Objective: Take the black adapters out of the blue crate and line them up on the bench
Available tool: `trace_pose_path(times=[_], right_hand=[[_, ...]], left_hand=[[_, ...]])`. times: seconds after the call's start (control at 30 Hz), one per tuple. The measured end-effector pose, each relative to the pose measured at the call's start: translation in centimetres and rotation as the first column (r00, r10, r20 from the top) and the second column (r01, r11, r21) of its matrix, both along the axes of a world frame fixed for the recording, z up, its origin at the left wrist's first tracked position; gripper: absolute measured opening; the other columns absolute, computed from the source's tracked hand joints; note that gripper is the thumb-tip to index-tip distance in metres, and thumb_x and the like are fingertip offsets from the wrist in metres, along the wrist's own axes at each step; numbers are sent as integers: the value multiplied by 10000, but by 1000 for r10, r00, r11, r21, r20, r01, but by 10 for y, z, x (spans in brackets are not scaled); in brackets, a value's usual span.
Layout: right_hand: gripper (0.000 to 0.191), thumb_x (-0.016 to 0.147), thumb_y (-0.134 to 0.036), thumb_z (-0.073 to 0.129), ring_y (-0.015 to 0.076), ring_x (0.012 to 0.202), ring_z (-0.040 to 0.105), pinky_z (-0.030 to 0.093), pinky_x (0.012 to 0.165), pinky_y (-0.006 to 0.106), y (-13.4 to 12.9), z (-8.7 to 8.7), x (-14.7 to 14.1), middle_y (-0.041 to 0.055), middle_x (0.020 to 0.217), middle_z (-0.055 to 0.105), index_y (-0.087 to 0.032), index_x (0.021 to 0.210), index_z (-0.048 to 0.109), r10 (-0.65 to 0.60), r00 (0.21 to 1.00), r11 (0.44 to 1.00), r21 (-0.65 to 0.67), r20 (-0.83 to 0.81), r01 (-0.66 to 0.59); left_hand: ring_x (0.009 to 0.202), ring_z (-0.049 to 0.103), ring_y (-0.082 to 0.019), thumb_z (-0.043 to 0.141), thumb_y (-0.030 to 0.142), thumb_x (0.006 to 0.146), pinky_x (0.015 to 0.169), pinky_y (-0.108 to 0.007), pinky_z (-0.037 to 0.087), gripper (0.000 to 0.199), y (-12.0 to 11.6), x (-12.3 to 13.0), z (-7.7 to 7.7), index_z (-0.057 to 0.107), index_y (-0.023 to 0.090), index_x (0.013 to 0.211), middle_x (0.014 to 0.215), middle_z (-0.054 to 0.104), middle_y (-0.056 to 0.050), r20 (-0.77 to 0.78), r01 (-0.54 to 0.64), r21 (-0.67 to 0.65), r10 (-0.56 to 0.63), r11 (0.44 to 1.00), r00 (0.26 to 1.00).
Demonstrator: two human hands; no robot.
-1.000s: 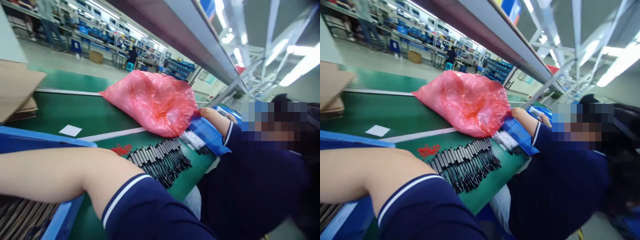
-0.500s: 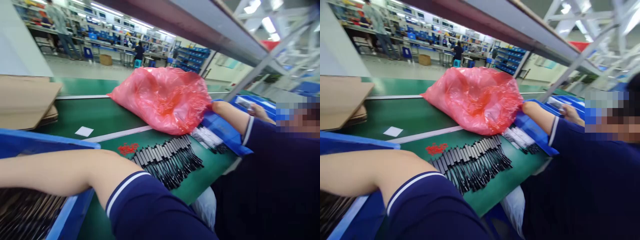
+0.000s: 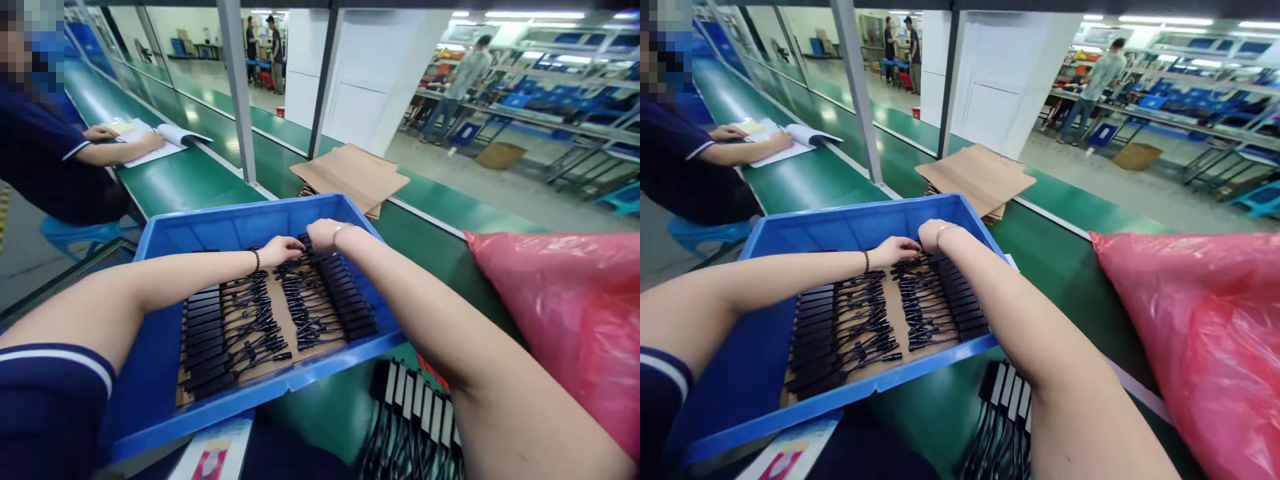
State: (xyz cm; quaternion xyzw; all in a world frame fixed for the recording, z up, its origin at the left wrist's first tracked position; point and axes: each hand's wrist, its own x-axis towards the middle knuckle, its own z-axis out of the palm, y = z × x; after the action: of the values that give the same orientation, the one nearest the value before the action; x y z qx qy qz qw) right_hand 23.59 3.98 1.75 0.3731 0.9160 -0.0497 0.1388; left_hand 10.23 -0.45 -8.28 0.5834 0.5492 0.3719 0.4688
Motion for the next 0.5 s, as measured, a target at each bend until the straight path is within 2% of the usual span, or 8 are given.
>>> trace_pose_path(times=[0.1, 0.23, 0.37, 0.5], right_hand=[[190, 782, -247, 561, 243, 873, 623, 441, 711, 273, 4, -15, 7, 157, 937, 657, -112, 894, 634, 65, 998, 998, 9, 24, -65], [227, 867, -272, 421, 179, 868, 610, 409, 679, 221, 7, -34, 6, 103, 957, 653, -139, 973, 571, 53, 998, 998, 45, -37, -51], [160, 845, -239, 435, 141, 773, 587, 369, 630, 201, 15, -46, 8, 57, 849, 653, -155, 887, 565, -23, 985, 1000, 12, -172, 25], [129, 826, -243, 465, 117, 687, 548, 343, 586, 190, 23, -50, 15, 27, 767, 629, -156, 829, 561, -77, 963, 996, -63, -258, 63]], left_hand=[[633, 592, -114, 636, 200, 691, 635, -259, 518, 225, 3, 7, -11, 584, 117, 893, 730, 618, -26, 118, 5, 5, -5, 1000, 993], [590, 583, -97, 582, 128, 728, 556, -218, 499, 140, 8, 8, -23, 540, 122, 861, 674, 572, 2, 149, -5, 54, -3, 999, 989], [537, 571, -78, 575, 117, 744, 539, -194, 476, 106, 12, 6, -27, 554, 105, 847, 676, 588, -8, 163, -58, 48, 50, 997, 985], [551, 578, -78, 582, 124, 750, 551, -188, 468, 123, 14, 4, -28, 563, 104, 869, 671, 602, -10, 152, -93, 39, 86, 995, 985]])
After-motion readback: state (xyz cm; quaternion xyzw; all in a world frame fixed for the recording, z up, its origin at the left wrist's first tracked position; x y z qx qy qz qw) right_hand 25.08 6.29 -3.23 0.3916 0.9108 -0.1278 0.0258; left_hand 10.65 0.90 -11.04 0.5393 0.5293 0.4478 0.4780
